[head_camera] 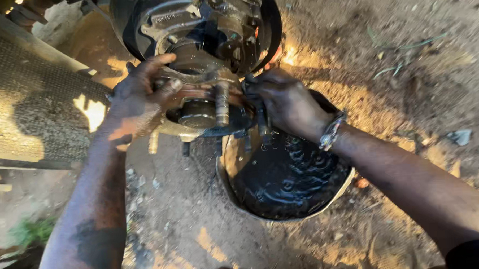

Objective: The person kneels on the ground and scrubs a vehicle wheel hub assembly with a brush and dark liquid from a bucket. They repeatedly dip the brush into the bucket and scrub the metal surface, focusing on the central hub and the surrounding studs.

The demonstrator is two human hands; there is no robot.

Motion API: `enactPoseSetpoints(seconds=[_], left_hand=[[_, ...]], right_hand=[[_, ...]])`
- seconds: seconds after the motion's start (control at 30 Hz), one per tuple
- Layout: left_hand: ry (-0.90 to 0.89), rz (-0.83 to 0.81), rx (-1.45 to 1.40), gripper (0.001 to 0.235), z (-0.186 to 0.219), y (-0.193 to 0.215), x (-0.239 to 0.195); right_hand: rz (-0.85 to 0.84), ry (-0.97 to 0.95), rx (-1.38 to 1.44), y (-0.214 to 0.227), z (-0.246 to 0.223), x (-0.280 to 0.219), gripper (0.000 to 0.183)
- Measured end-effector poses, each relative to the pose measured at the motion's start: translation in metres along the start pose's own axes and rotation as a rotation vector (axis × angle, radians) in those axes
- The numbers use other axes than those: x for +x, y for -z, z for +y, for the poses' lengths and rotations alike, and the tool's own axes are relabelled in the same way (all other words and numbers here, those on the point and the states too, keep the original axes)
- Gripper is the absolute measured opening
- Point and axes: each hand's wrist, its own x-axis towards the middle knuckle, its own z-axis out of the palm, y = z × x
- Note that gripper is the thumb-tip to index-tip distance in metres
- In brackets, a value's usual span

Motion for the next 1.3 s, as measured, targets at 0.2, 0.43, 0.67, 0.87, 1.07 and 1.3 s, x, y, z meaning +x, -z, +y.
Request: enactPoseSetpoints(seconds=[0.2,0.43,0.67,0.87,1.07,1.3], left_hand=[[0.108,0.061,0.301,0.066,0.002,0.002,-0.004],[0.076,0.280,0.387,0.079,-0.004,-0.012,-0.009],[0.328,0.261,0.097,0.072,0.010,-0.008,-0.019],[0.086,0.315,0.234,0.064,0.003,-0.006,-0.013],[0.131,0.317,0.188,0.067,-0.009,-0.002,-0.010],[0.064,0.319,0.177,0.069,0.000,-0.002,-0.011]], right_hand=[[-0.747,-0.399,1.210,-0.017,-0.062,-0.101,0.049],[-0.550,-0.581,0.697,-0.033,-0.273,-0.252,0.044],[-1.210,-0.221,1.099,-0.036,-0.292,-0.267,0.032],[-0.485,-1.221,1.832,-0.036,-0.128,-0.154,0.023],[0.157,-1.446,1.737,0.050,-0.055,-0.002,0.028],[0.031,-1.202,1.577,0.057,-0.058,0.000,0.029]])
